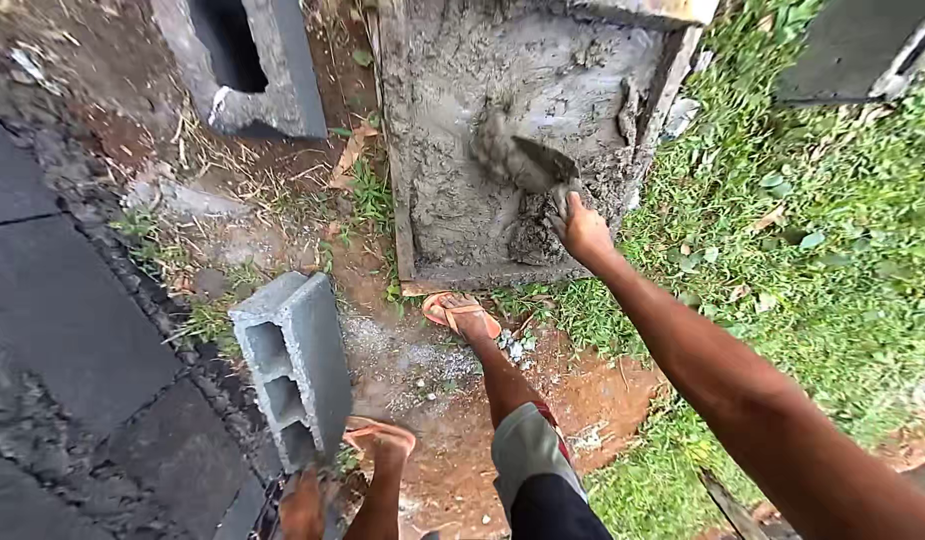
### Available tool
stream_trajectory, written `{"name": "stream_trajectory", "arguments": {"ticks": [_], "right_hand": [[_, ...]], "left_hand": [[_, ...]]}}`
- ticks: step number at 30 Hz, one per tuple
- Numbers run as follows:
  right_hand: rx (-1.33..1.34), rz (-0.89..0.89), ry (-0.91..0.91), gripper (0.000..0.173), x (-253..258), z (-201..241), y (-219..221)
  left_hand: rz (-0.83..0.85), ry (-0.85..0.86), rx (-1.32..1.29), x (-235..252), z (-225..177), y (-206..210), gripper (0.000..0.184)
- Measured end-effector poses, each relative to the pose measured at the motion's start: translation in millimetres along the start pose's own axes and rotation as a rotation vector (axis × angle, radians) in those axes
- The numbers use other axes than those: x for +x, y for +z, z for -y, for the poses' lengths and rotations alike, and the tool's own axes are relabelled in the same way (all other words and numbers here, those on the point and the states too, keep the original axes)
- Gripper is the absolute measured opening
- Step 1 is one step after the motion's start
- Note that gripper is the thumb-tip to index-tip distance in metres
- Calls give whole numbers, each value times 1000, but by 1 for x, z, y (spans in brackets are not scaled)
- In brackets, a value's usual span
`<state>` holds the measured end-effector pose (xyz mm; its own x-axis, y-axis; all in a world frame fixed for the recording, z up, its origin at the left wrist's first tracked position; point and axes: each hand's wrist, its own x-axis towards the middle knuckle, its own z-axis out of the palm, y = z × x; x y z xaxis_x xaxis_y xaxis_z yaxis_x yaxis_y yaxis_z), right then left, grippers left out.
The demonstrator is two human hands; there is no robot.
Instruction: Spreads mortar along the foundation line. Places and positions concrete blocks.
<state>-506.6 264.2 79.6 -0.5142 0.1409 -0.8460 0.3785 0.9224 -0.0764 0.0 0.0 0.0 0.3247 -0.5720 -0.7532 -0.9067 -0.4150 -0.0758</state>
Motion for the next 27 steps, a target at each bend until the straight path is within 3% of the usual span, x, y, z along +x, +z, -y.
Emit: {"name": "stream_trajectory", "arguments": {"ticks": [2,3,5,8,11,13,15,18,21,27], "right_hand": [[-25,-149,-102,57,72,-157,55],[2,-154,-33,59,92,-200,73],[143,-75,176,59,97,-222,97],[300,37,267,59,122,-179,136],[489,38,113,52,185,-89,174],[711,82,28,38,194,-41,181],[875,187,-32,36,185,-14,173],[899,299,-142,35,140,2,156],[806,363,-214,34,61,14,123],[684,282,-310,33,-91,62,104]], "left_hand": [[-7,38,-9,-3,-7,-12,53],[-8,70,-24,-5,-9,-15,52],[2,120,-46,-7,-12,-20,52],[23,162,13,-1,-4,-21,51],[38,227,64,11,3,-24,49],[35,256,63,7,5,-29,47],[53,261,40,-1,3,-39,47],[74,251,-19,-23,9,-65,47],[83,249,-131,-56,14,-91,44],[84,216,-379,-94,31,-135,39]]}}
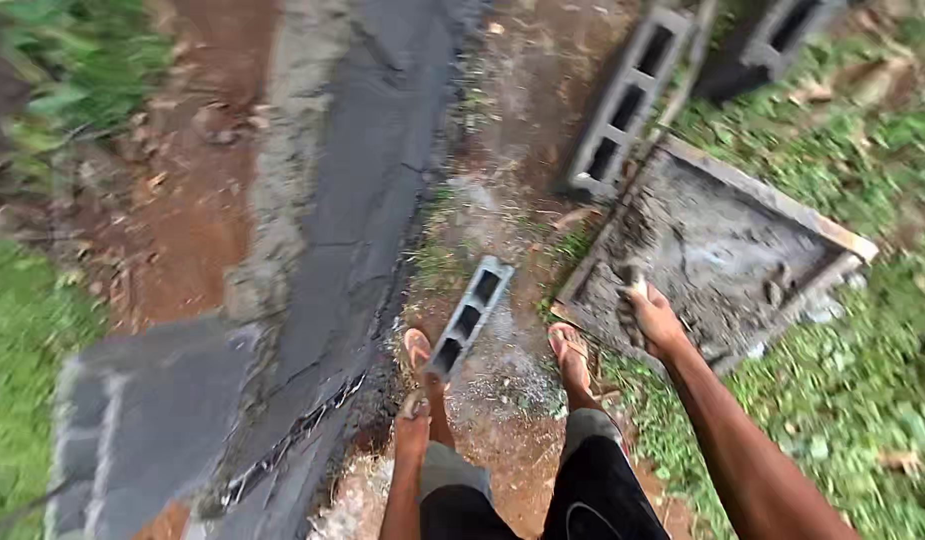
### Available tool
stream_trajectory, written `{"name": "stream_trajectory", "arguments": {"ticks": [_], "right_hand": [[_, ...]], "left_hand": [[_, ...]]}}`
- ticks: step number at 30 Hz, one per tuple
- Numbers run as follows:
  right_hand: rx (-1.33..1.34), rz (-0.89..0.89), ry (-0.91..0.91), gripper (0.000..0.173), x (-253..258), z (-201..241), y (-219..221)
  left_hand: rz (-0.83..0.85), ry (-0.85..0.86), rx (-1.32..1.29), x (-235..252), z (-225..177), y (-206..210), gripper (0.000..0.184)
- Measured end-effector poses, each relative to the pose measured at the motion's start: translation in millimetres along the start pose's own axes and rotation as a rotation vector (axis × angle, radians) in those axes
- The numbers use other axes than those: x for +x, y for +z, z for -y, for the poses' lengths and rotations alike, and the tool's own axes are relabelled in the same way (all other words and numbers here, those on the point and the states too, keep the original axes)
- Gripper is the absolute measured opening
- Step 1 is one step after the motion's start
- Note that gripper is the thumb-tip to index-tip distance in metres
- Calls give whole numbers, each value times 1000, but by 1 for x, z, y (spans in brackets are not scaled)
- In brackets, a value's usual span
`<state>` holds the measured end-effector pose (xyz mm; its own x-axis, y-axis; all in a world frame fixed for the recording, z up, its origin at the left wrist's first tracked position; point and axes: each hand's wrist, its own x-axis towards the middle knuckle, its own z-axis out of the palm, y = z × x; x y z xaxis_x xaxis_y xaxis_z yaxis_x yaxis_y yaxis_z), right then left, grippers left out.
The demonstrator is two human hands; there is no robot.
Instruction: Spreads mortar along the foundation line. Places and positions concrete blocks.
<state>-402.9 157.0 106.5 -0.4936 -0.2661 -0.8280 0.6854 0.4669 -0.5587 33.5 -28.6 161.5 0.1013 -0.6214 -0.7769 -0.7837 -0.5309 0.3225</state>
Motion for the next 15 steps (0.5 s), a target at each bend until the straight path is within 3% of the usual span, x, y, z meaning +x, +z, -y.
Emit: {"name": "stream_trajectory", "arguments": {"ticks": [3,8,15], "right_hand": [[-79,-25,-7,30,-45,19,64],[-85,-6,11,40,-116,43,202],[-3,65,35,44,-220,84,402]], "left_hand": [[-7,-37,-55,9,16,-34,40],[28,-35,-48,26,44,-112,37],[107,-32,51,27,48,-236,37]]}}
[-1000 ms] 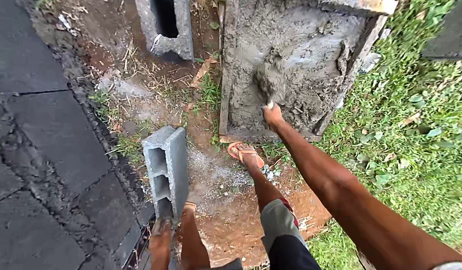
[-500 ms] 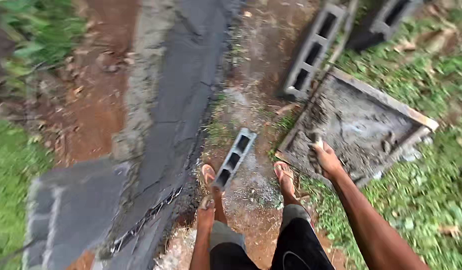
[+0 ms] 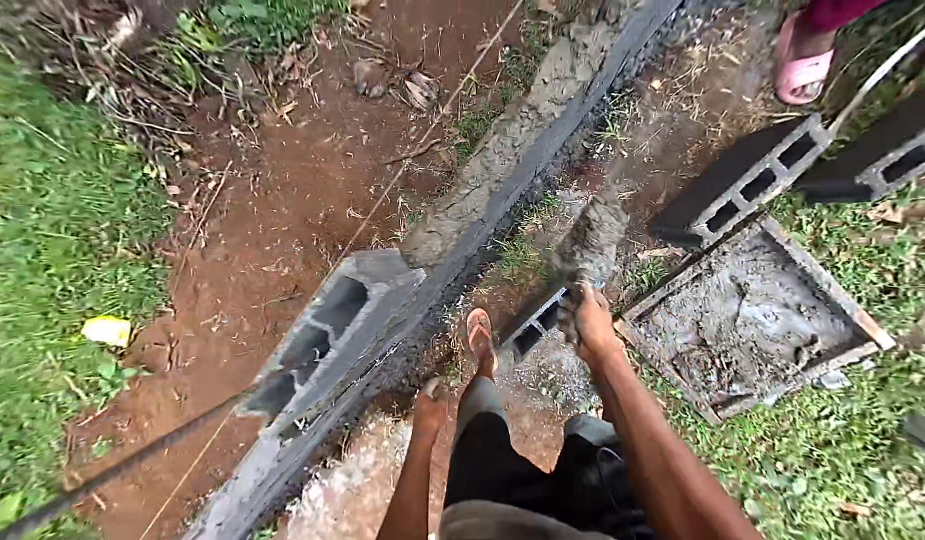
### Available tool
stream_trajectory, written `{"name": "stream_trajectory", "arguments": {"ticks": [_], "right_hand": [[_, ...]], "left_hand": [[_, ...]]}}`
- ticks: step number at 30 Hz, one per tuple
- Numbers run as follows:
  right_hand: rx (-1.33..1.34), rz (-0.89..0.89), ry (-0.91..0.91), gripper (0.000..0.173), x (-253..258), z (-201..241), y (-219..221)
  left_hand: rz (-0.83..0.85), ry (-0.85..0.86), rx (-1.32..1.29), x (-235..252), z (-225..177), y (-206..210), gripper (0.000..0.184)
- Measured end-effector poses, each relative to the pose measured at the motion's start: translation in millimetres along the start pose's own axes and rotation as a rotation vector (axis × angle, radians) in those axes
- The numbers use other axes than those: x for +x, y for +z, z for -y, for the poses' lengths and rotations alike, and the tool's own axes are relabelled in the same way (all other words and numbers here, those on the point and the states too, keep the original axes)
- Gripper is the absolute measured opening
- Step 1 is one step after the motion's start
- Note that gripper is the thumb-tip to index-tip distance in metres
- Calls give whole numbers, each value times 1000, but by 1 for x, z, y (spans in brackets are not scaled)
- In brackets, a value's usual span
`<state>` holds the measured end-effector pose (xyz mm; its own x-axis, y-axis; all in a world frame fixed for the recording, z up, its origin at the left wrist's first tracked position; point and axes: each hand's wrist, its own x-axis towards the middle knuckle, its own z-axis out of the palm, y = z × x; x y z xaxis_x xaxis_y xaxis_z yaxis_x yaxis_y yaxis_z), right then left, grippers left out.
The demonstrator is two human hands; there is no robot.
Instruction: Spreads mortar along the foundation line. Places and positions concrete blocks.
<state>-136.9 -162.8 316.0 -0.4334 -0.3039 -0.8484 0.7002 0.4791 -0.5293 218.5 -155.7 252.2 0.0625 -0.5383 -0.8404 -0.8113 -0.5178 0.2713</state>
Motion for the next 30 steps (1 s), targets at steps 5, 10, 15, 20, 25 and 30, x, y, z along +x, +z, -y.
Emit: {"name": "stream_trajectory", "arguments": {"ticks": [5,10,15,20,25,30], "right_hand": [[113,-6,-36,43,-30,29,116],[62,-24,-49,40,38,77,203],[-95,-114,-22,51,30,66,234],[-261,-65,30,55,9,24,231],[-673,-37,21,58,-16,18,204],[-976,82,-9,56,-23,18,174]], "left_hand": [[38,-32,-187,0,0,-42,34],[74,-55,-291,10,15,-64,34],[108,-162,-318,14,61,-71,35],[147,-241,-354,13,81,-72,33],[168,-251,-327,21,68,-67,33],[139,-205,-347,25,28,-70,35]]}}
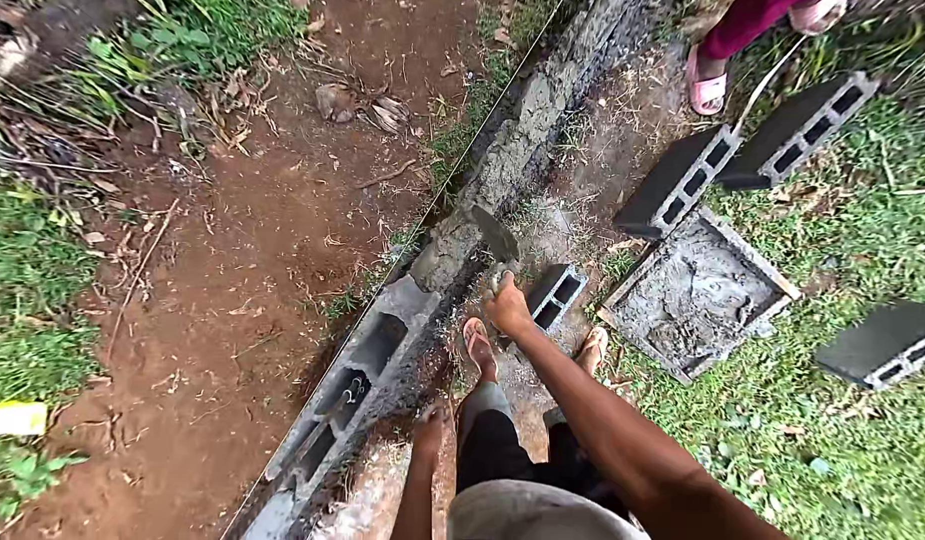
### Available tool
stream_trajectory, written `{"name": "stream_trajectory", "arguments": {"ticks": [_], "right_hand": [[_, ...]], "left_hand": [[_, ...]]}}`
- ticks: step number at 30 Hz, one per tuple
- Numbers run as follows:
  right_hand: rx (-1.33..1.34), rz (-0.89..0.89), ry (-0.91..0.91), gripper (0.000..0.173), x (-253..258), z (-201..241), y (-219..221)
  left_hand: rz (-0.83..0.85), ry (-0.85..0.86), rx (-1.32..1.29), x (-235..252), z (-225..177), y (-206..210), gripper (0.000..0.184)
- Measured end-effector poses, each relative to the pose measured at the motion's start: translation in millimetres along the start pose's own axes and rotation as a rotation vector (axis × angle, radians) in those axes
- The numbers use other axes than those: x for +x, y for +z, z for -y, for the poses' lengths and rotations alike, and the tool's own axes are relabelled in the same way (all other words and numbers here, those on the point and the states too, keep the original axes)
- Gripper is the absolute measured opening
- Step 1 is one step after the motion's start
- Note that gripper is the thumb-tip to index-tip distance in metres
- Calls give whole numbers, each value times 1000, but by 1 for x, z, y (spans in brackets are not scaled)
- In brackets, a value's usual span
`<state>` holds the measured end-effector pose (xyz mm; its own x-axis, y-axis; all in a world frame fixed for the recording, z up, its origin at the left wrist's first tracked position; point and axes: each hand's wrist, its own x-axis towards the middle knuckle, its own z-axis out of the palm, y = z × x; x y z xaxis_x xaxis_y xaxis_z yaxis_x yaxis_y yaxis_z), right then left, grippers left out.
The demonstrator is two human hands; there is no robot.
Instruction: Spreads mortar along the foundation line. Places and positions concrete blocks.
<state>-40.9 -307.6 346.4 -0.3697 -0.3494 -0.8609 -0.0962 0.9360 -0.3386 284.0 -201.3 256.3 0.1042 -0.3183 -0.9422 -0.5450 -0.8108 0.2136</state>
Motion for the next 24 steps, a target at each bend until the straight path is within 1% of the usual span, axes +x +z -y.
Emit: {"name": "stream_trajectory", "arguments": {"ticks": [2,4,7,9,11,12,14,16,18,20,22,24], "right_hand": [[-10,-34,-22,58,-8,-6,-13],[25,-101,-35,62,-7,-7,-26],[63,-155,-74,61,25,-14,-32],[0,-105,-106,64,40,-20,-29],[-96,13,-129,69,40,-28,-27],[-122,48,-146,68,38,-36,-26],[-81,47,-212,66,35,-57,-31],[-4,12,-284,66,32,-87,-46],[55,-7,-270,61,36,-138,-68],[137,-8,-176,56,52,-215,-91],[303,-61,-24,54,80,-317,-105],[427,-159,178,54,114,-427,-125]], "left_hand": [[-20,25,-18,-5,-18,6,34],[-24,45,-15,-10,-26,11,34],[-48,50,0,-10,-24,21,34],[-63,42,17,-7,-18,31,34],[-89,30,44,-6,-8,43,34],[-97,19,60,-10,-4,52,34],[-104,11,101,-18,-2,72,34],[-112,26,151,-25,-4,94,35],[-112,44,209,-29,-4,120,35],[-84,79,294,-29,-7,151,36],[-36,103,398,-22,-12,190,37],[18,100,454,-9,-15,233,38]]}}
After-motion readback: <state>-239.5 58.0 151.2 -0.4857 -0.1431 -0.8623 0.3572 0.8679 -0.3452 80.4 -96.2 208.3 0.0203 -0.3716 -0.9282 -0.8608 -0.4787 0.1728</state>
